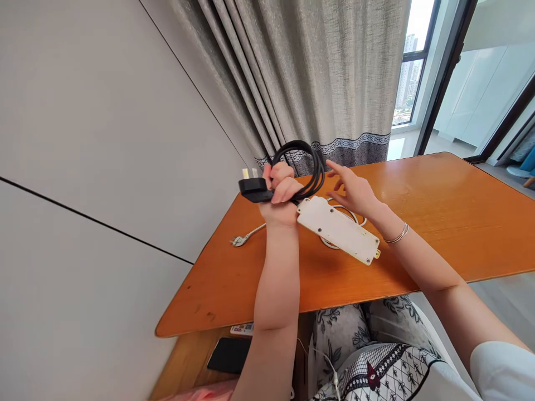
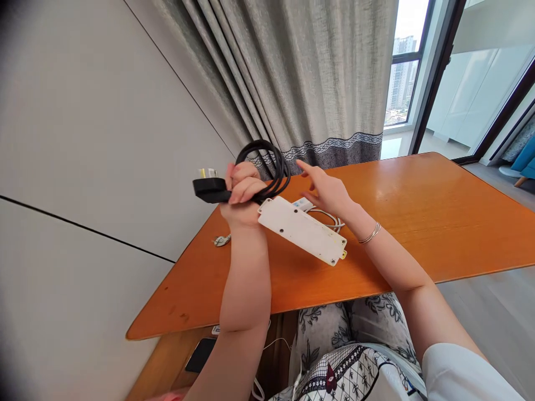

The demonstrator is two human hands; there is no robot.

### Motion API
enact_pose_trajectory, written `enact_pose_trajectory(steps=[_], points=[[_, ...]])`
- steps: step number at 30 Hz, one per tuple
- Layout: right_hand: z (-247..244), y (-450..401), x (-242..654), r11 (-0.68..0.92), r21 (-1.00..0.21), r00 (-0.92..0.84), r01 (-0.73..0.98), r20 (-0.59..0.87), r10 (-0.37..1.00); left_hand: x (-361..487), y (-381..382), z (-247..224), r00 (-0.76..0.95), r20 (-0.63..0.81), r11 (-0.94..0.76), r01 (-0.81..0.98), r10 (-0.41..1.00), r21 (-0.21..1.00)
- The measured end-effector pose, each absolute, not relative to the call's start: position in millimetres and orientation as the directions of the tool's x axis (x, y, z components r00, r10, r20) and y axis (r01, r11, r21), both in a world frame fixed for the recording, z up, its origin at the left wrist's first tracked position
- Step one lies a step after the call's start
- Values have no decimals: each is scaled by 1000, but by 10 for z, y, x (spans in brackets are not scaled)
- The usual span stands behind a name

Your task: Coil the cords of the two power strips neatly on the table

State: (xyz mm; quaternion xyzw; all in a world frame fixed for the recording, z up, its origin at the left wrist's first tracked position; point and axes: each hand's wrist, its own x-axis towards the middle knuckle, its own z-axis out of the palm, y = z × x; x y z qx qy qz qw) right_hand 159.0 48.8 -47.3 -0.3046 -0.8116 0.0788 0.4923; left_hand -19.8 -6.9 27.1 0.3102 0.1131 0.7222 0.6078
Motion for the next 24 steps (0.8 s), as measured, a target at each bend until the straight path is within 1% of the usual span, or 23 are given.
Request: enact_pose_trajectory(steps=[2,5,7,8,10,12,14,16,19,21,24], points=[[-537,471,1559,859,-233,-424,456,791,441,-296,-40,287,-153,300,-296,-802,941,519],[-556,388,1515,901,-22,-505,433,822,263,-391,20,314,-216,259,-323,-796,941,511],[-525,326,1496,908,98,-548,407,822,157,-412,60,330,-191,238,-290,-811,952,509],[-502,300,1490,910,144,-566,388,817,111,-410,76,335,-153,224,-251,-814,963,524],[-454,260,1486,921,178,-583,345,810,62,-385,98,341,-45,179,-143,-799,983,583],[-411,234,1486,933,106,-552,345,827,110,-339,104,337,66,117,-26,-755,991,655],[-372,213,1486,929,-28,-471,369,856,212,-280,99,323,158,64,67,-705,985,706],[-330,191,1482,918,-158,-350,364,890,292,-220,97,296,227,26,134,-661,974,738],[-253,154,1478,926,-277,-234,255,912,337,-150,137,220,278,-17,192,-617,960,763],[-208,138,1484,914,-371,-242,162,884,401,-126,204,146,270,-44,205,-604,962,771],[-176,147,1501,802,-597,-325,1,758,565,-120,330,21,199,-57,172,-627,978,760]])
